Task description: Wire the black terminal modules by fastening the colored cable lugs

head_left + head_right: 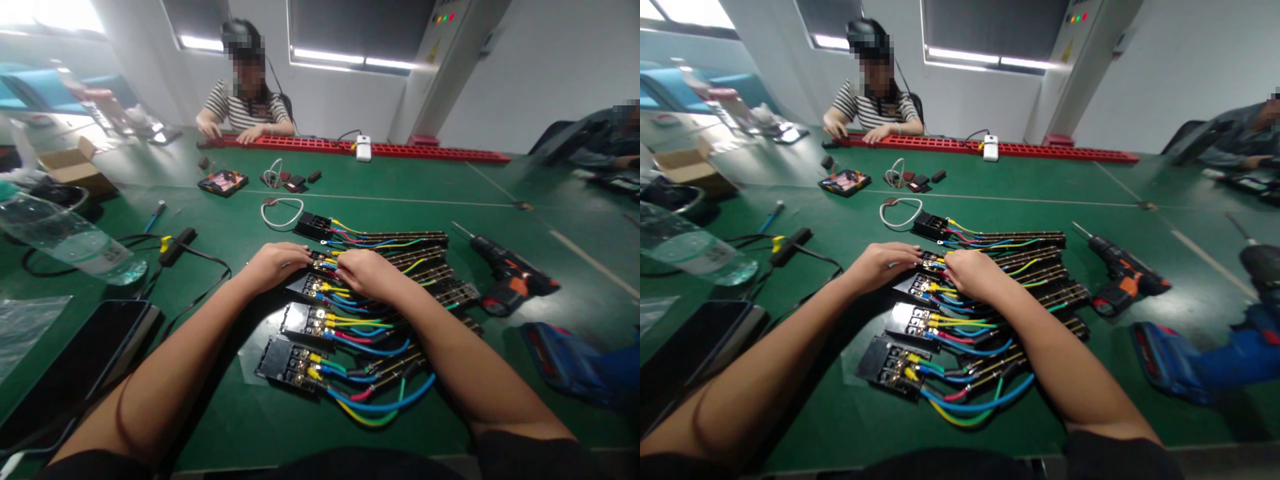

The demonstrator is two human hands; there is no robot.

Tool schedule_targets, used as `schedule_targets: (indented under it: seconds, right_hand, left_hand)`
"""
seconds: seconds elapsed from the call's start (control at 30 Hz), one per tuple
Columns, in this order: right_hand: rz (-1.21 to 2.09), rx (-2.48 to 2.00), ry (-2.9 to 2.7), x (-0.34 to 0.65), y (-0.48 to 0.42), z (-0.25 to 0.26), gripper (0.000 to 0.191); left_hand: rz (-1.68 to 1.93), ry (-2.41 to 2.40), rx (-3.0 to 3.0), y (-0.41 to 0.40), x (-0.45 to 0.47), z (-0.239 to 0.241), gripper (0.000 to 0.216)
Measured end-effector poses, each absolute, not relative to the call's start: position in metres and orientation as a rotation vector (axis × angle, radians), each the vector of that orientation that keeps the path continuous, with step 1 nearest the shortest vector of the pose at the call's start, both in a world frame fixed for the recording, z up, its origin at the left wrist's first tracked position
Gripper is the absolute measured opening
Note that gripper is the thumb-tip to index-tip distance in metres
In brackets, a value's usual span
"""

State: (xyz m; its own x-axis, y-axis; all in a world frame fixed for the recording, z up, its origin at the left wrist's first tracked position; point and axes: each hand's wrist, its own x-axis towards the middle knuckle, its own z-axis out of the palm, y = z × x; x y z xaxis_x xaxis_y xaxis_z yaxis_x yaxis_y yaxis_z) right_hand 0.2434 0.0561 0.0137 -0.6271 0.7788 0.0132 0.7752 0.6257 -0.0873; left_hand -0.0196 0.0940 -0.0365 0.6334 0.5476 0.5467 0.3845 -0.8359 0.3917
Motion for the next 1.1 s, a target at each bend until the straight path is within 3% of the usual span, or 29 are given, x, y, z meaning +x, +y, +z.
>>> schedule_targets:
  seconds: [0.4,1.1]
  right_hand:
    - [0.079,-1.38,-2.833,0.2382,0.0539,0.0141,0.021]
    - [0.042,-1.4,-2.827,0.2369,0.0527,0.0131,0.025]
  left_hand:
    - [0.789,0.816,2.835,0.0921,-0.0181,-0.032,0.031]
    - [0.705,0.808,3.004,0.089,-0.0133,-0.0289,0.033]
